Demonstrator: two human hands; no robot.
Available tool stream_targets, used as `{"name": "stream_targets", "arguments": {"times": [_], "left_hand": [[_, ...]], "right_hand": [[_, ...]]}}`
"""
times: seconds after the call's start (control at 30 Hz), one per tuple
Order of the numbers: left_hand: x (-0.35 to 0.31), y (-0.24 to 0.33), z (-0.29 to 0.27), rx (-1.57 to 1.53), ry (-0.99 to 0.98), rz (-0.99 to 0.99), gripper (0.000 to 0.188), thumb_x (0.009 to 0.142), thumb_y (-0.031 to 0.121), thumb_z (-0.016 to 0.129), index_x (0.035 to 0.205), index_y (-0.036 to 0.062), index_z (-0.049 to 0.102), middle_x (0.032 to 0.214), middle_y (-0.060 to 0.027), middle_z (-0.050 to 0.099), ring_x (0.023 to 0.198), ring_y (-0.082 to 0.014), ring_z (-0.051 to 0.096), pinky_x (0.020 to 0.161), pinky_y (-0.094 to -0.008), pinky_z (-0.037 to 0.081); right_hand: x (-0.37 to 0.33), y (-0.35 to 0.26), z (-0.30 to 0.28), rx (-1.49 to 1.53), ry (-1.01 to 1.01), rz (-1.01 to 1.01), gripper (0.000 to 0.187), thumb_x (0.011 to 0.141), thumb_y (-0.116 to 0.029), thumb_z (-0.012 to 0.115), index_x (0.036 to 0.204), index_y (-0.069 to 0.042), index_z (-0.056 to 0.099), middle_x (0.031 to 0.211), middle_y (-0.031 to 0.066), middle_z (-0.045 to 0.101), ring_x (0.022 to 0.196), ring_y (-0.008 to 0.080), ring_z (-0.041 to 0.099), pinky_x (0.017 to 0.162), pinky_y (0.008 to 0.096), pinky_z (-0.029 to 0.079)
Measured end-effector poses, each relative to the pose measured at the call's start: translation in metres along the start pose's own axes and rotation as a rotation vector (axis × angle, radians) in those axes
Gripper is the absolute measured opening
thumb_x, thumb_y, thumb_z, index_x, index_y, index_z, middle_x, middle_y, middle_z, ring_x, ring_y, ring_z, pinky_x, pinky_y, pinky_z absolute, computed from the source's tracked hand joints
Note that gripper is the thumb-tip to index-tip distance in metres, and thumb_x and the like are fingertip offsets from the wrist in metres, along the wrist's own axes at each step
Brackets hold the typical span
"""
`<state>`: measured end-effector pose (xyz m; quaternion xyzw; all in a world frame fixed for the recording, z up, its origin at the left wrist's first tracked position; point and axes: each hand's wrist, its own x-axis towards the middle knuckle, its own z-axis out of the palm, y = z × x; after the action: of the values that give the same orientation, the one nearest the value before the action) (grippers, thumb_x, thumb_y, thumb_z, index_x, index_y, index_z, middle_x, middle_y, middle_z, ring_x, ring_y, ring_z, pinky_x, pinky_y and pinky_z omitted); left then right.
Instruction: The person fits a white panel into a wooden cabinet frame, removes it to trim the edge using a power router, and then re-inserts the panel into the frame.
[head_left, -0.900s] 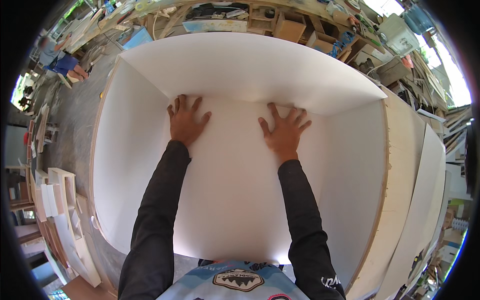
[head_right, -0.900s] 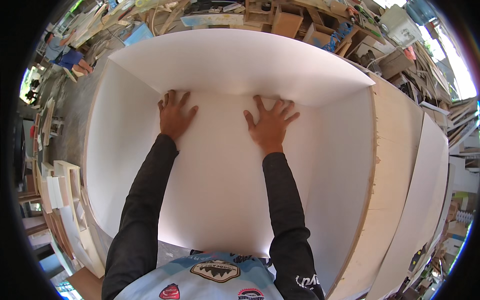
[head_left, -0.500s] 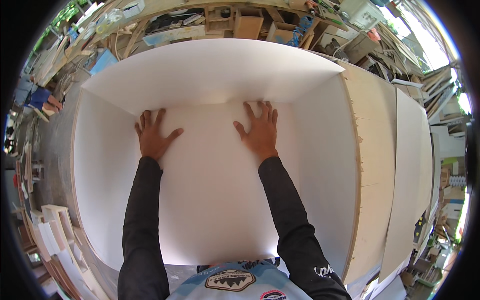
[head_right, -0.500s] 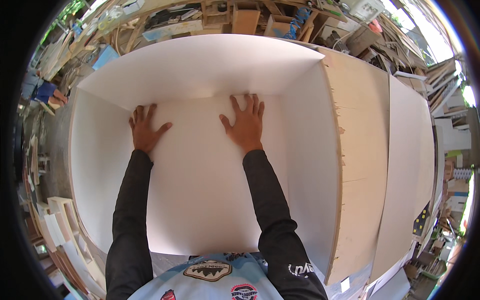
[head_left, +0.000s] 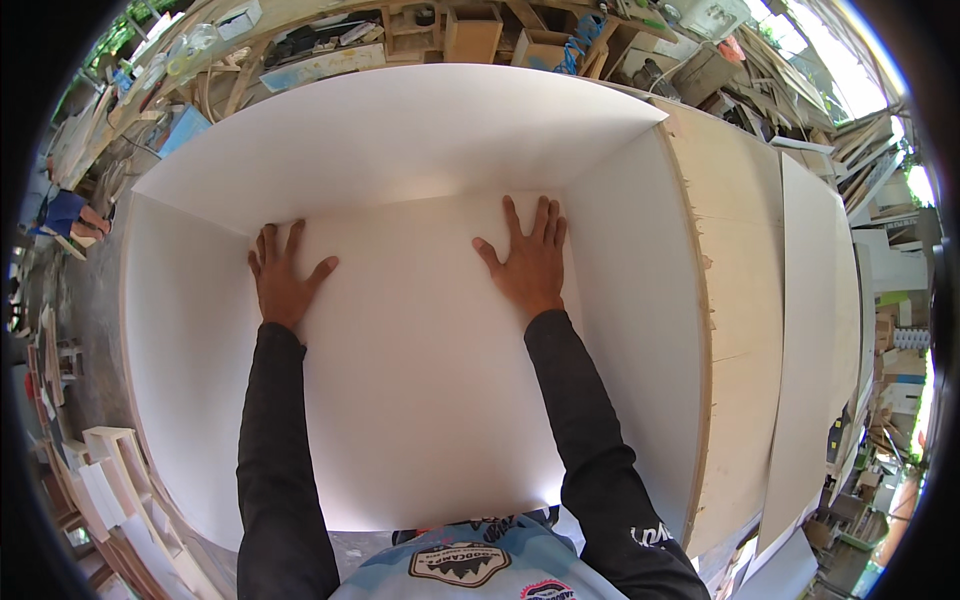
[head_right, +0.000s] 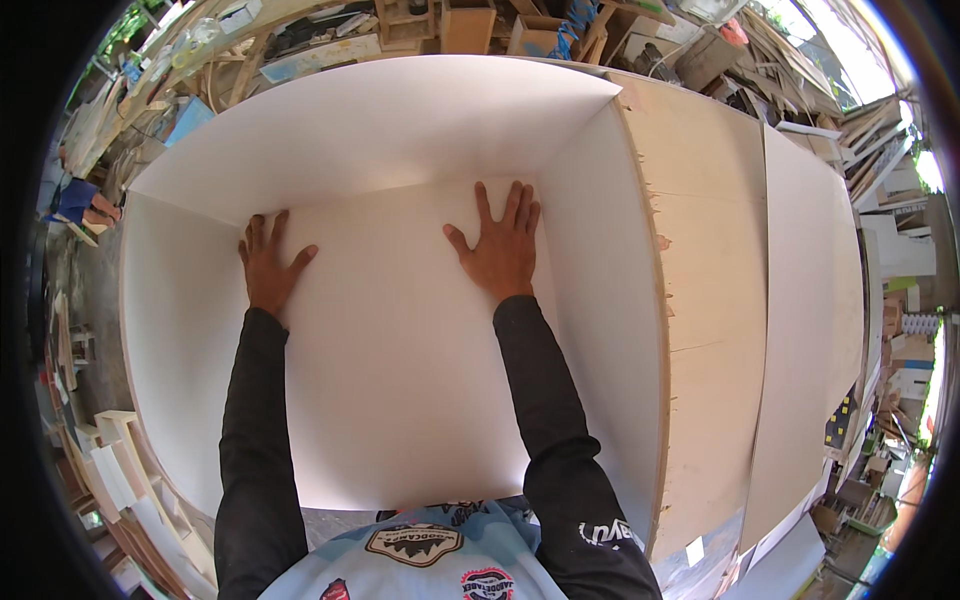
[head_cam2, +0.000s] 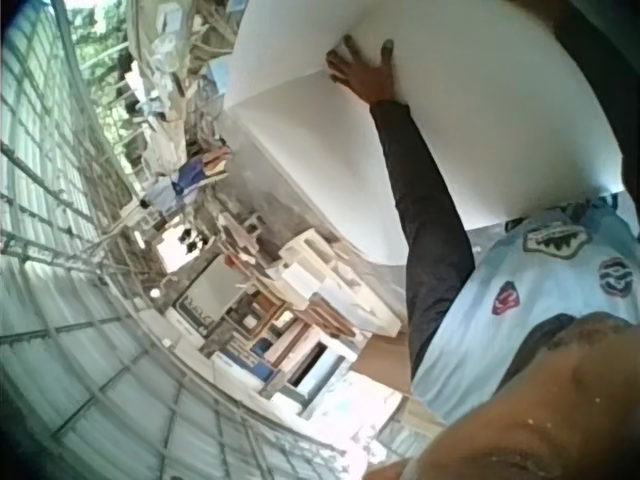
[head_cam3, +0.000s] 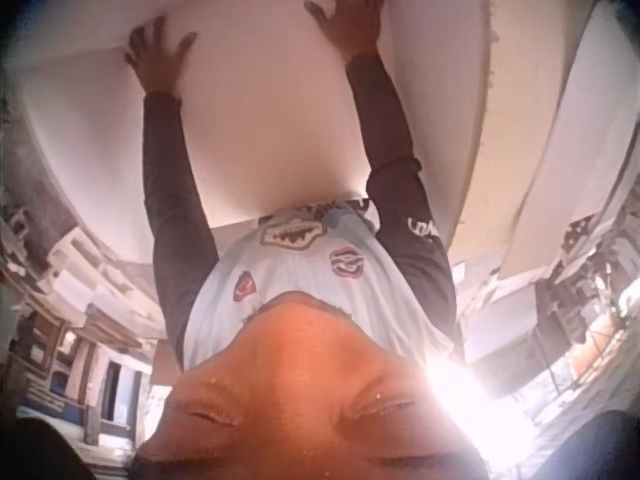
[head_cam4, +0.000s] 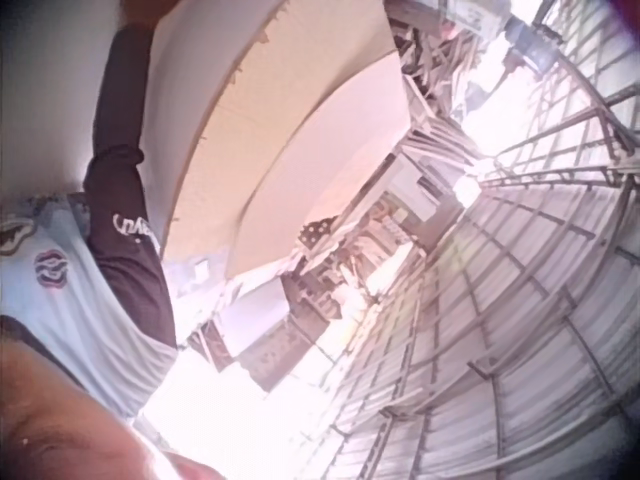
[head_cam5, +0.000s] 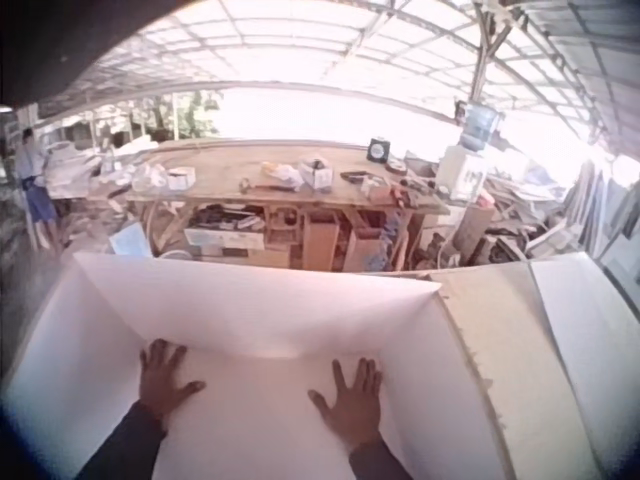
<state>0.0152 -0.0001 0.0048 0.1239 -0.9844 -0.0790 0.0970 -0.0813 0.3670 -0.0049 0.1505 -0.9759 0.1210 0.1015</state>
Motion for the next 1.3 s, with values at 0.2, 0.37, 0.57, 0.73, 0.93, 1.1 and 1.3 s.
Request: {"name": "stream_targets", "arguments": {"times": [0.2, 0.37, 0.57, 0.73, 0.93, 1.1, 1.3], "left_hand": [[-0.017, -0.011, 0.027, 0.233, -0.044, -0.113, 0.091, 0.095, 0.075, 0.048, 0.164, 0.0186, 0.029, 0.17, -0.0219, 0.017, 0.158, -0.043, 0.012, 0.124, -0.065, 0.011], [-0.069, 0.034, 0.003, -0.009, -0.08, -0.163, 0.091, 0.093, 0.074, 0.054, 0.165, 0.0231, 0.027, 0.171, -0.0227, 0.012, 0.158, -0.0435, 0.006, 0.126, -0.06, 0.008], [-0.039, 0.018, -0.012, -0.026, -0.077, -0.244, 0.097, 0.089, 0.078, 0.056, 0.165, 0.0245, 0.027, 0.17, -0.0251, 0.009, 0.159, -0.042, 0.002, 0.127, -0.0566, 0.007], [-0.033, 0.018, 0.003, -0.048, -0.072, -0.259, 0.108, 0.082, 0.086, 0.055, 0.165, 0.0236, 0.026, 0.17, -0.0263, 0.008, 0.159, -0.0416, 0.001, 0.128, -0.0549, 0.006], [-0.003, 0.022, 0.007, -0.084, -0.033, -0.345, 0.126, 0.073, 0.094, 0.056, 0.163, 0.0118, 0.026, 0.166, -0.0351, 0.009, 0.157, -0.0461, 0.002, 0.127, -0.0548, 0.004], [0.008, 0.023, 0.016, -0.025, -0.066, -0.363, 0.129, 0.075, 0.095, 0.05, 0.161, 0.0019, 0.027, 0.164, -0.04, 0.01, 0.156, -0.0503, 0.003, 0.126, -0.0566, 0.002], [-0.009, 0.032, 0.036, -0.023, 0.051, -0.411, 0.112, 0.088, 0.087, 0.043, 0.166, 0.009, 0.019, 0.167, -0.0352, 0.005, 0.157, -0.0491, -0.002, 0.124, -0.062, 0.0]], "right_hand": [[0.006, -0.001, 0.014, -0.127, 0.036, -0.03, 0.083, 0.099, -0.071, 0.043, 0.16, -0.015, 0.04, 0.159, 0.0368, 0.029, 0.153, 0.0507, 0.02, 0.125, 0.0615, 0.014], [-0.002, 0.008, 0.008, -0.085, -0.015, -0.009, 0.081, 0.099, -0.07, 0.046, 0.159, -0.017, 0.04, 0.16, 0.0329, 0.026, 0.153, 0.05, 0.017, 0.124, 0.061, 0.016], [-0.001, -0.002, 0.007, -0.092, -0.029, -0.019, 0.079, 0.099, -0.069, 0.048, 0.159, -0.018, 0.039, 0.16, 0.0316, 0.026, 0.153, 0.0491, 0.018, 0.124, 0.0596, 0.017], [-0.001, 0.002, 0.007, -0.093, -0.033, -0.008, 0.079, 0.099, -0.068, 0.048, 0.16, -0.018, 0.038, 0.16, 0.0315, 0.026, 0.153, 0.0468, 0.018, 0.125, 0.0569, 0.018], [0.003, 0.003, 0.008, -0.09, -0.02, 0.003, 0.079, 0.099, -0.069, 0.048, 0.159, -0.018, 0.038, 0.16, 0.0306, 0.027, 0.153, 0.0458, 0.018, 0.125, 0.0553, 0.018], [0.004, 0.003, 0.011, -0.133, -0.012, -0.009, 0.078, 0.099, -0.068, 0.049, 0.159, -0.02, 0.038, 0.159, 0.03, 0.029, 0.153, 0.0462, 0.019, 0.125, 0.0568, 0.018], [0.001, 0.003, 0.022, -0.173, -0.015, -0.021, 0.077, 0.099, -0.068, 0.05, 0.159, -0.022, 0.039, 0.161, 0.0299, 0.026, 0.153, 0.0466, 0.02, 0.123, 0.0597, 0.02]]}}
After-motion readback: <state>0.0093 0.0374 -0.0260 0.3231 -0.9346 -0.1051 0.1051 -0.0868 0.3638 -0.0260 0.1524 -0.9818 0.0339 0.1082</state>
